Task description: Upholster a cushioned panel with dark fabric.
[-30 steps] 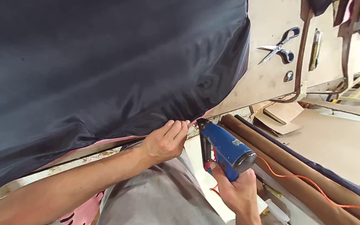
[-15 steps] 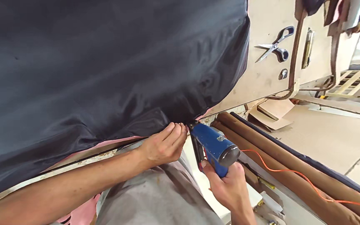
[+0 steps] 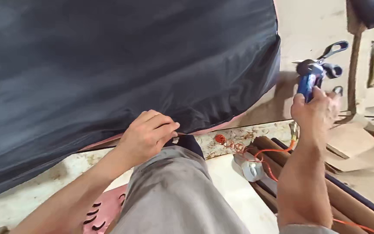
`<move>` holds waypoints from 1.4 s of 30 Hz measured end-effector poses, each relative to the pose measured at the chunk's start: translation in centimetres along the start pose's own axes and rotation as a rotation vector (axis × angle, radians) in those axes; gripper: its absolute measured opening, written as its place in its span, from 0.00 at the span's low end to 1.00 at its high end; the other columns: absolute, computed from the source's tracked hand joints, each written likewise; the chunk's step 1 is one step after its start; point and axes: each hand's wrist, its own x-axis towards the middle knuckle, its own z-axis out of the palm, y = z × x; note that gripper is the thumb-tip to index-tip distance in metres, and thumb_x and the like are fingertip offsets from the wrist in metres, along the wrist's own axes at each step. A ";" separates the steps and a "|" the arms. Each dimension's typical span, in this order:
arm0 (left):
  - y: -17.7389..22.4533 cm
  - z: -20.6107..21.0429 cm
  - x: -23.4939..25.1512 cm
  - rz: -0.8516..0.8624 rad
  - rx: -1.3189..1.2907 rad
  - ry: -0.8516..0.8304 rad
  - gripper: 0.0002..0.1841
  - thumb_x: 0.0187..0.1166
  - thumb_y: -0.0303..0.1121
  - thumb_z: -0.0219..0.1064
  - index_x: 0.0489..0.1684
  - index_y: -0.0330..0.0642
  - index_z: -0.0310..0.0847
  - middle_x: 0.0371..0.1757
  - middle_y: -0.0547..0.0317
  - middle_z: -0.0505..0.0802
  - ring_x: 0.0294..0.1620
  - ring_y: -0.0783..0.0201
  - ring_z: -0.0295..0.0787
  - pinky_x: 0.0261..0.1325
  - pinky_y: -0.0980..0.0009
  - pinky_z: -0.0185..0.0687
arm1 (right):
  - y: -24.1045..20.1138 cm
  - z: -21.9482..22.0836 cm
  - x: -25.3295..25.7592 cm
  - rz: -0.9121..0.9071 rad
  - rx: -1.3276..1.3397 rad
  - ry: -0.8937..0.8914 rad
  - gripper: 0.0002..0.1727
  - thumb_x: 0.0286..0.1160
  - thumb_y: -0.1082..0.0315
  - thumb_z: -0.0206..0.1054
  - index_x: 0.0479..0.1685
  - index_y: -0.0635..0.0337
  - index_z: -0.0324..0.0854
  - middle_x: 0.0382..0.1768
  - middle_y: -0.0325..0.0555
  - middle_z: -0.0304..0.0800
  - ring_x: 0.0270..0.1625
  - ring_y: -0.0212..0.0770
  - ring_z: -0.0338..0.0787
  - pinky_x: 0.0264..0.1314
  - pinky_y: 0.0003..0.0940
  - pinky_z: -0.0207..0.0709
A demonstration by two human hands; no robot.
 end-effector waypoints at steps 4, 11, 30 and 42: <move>0.5 1.4 1.6 0.093 0.062 -0.048 0.18 0.87 0.48 0.64 0.62 0.48 0.91 0.55 0.53 0.94 0.60 0.53 0.88 0.63 0.56 0.81 | -8.4 -0.4 -9.3 -0.548 0.274 0.047 0.19 0.83 0.62 0.64 0.67 0.57 0.86 0.63 0.58 0.87 0.57 0.51 0.91 0.54 0.48 0.88; -0.6 5.3 2.6 0.386 0.347 0.145 0.11 0.86 0.30 0.62 0.51 0.36 0.91 0.37 0.49 0.94 0.38 0.50 0.90 0.43 0.57 0.83 | -14.1 6.1 -19.4 -0.632 0.479 0.222 0.10 0.79 0.65 0.69 0.53 0.53 0.94 0.49 0.47 0.93 0.54 0.42 0.92 0.53 0.36 0.88; -1.9 5.3 1.7 0.399 0.137 0.170 0.07 0.81 0.29 0.67 0.45 0.42 0.93 0.42 0.52 0.95 0.49 0.53 0.90 0.54 0.62 0.84 | -13.7 9.4 -17.8 -1.072 0.332 0.440 0.09 0.78 0.73 0.67 0.42 0.60 0.95 0.42 0.48 0.96 0.46 0.46 0.91 0.45 0.38 0.83; -3.9 1.1 2.9 0.288 0.003 -0.169 0.18 0.81 0.45 0.69 0.59 0.45 0.92 0.50 0.53 0.93 0.54 0.56 0.89 0.60 0.61 0.85 | -13.8 8.0 -17.0 -1.022 0.340 0.352 0.08 0.78 0.69 0.69 0.40 0.59 0.94 0.40 0.49 0.94 0.45 0.46 0.92 0.45 0.38 0.86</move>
